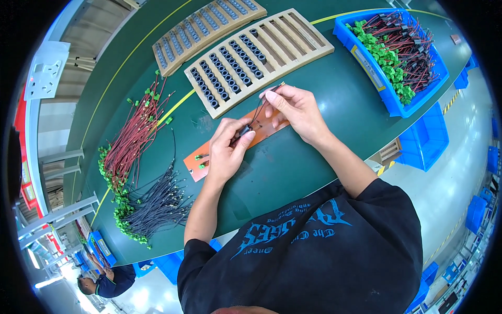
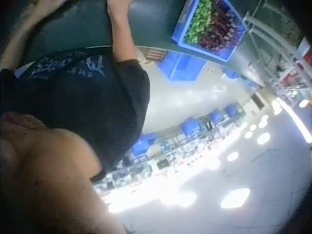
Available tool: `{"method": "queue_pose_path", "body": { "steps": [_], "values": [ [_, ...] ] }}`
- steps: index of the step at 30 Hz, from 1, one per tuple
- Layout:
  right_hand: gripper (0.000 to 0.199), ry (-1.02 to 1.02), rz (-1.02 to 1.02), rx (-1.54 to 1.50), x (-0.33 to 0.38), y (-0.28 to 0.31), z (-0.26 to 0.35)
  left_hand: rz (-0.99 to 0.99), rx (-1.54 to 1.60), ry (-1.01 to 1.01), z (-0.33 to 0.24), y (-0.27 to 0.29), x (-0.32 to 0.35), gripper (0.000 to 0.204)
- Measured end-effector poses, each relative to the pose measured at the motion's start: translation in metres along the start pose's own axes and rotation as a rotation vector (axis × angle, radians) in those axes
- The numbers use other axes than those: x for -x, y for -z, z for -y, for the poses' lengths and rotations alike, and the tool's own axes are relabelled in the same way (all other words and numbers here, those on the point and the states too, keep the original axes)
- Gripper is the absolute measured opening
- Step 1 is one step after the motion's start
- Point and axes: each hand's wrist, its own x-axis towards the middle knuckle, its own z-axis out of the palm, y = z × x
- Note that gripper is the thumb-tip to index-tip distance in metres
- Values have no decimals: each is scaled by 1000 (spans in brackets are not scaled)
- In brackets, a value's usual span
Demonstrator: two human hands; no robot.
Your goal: The person assembles electronic wire harnesses by hand, attaching plastic connectors to the wires and sliding protective rubber sleeves onto the assembled harnesses.
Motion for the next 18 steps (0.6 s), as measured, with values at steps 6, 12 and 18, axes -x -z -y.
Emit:
{"method": "queue_pose_path", "body": {
  "steps": [6,12,18],
  "values": [
    [32,67,-1,-115,-1,-8,-1,115,101,253,-3,6,2,25],
    [28,69,32,-200,-2,-6,-3,156,121,152,0,5,0,22],
    [25,-83,123,-254,-4,-3,5,221,171,74,2,8,3,25]
  ]
}}
